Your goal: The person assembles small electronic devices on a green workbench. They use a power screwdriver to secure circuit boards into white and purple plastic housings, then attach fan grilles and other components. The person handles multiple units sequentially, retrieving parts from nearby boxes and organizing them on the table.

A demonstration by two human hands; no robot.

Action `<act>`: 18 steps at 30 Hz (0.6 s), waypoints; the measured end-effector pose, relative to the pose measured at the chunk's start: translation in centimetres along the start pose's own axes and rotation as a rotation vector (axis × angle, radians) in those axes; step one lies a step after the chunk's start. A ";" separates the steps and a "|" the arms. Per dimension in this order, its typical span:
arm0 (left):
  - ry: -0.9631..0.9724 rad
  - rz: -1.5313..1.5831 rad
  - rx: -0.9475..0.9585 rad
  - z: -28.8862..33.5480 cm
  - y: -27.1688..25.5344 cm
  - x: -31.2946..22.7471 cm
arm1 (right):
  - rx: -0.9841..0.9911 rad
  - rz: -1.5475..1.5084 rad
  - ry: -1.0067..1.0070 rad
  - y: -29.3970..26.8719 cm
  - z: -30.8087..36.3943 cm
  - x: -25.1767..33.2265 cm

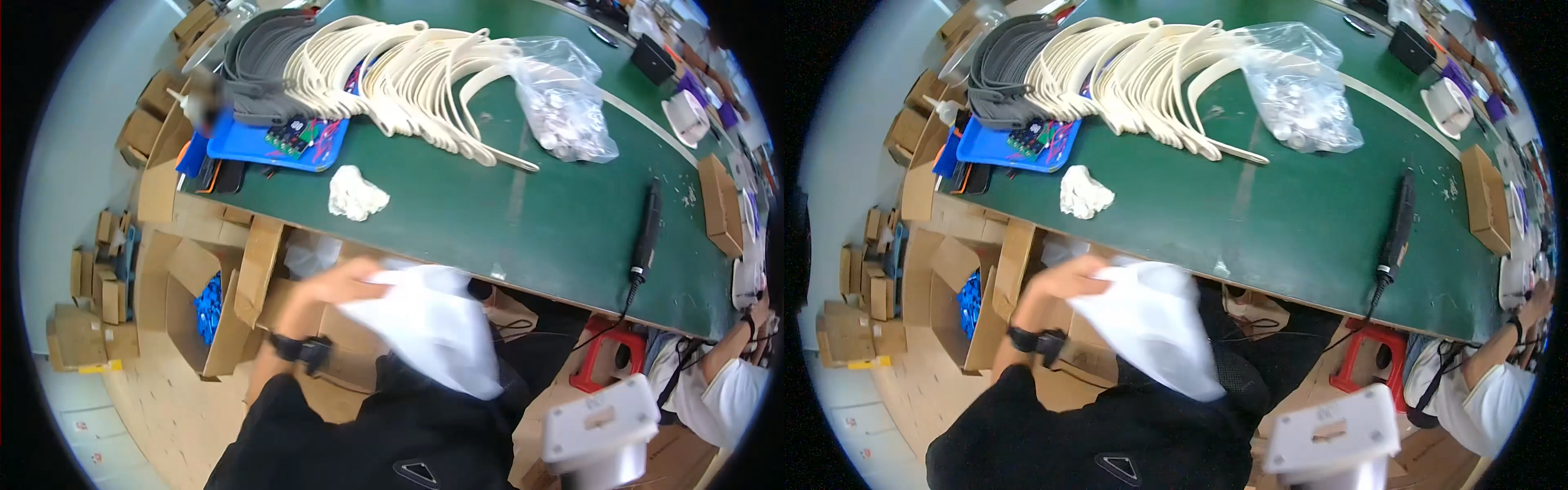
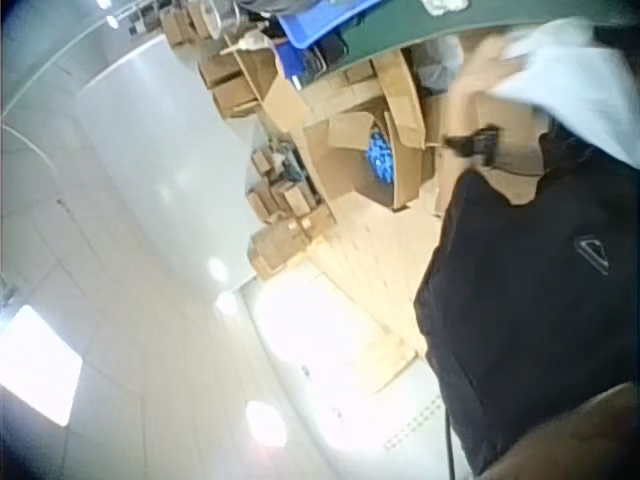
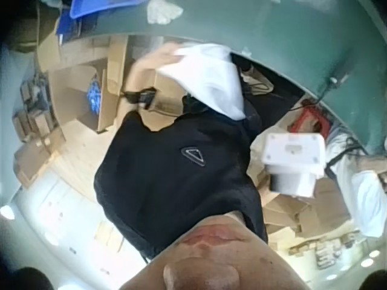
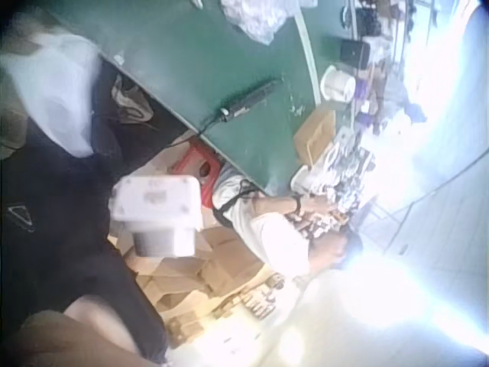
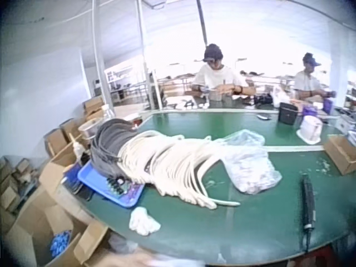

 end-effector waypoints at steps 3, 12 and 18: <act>-0.355 -0.385 -0.079 10.6 -8.8 22.4 | 0.026 -0.119 -0.031 2.4 -1.1 1.5; -0.901 -1.035 -0.281 4.8 -16.2 40.5 | 0.170 -0.677 -0.246 11.6 -7.2 9.1; -0.654 -0.962 0.024 3.4 -5.5 25.2 | 0.386 -0.353 -0.814 14.3 -7.9 13.9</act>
Point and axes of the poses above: each hand's wrist, its own z-axis away from the middle knuckle, its own y-axis out of the palm, x = y × z, the point moved 6 cm from there along -z, towards the middle knuckle, and after that the axes turned 7 degrees about -z, right-handed, at the moved point
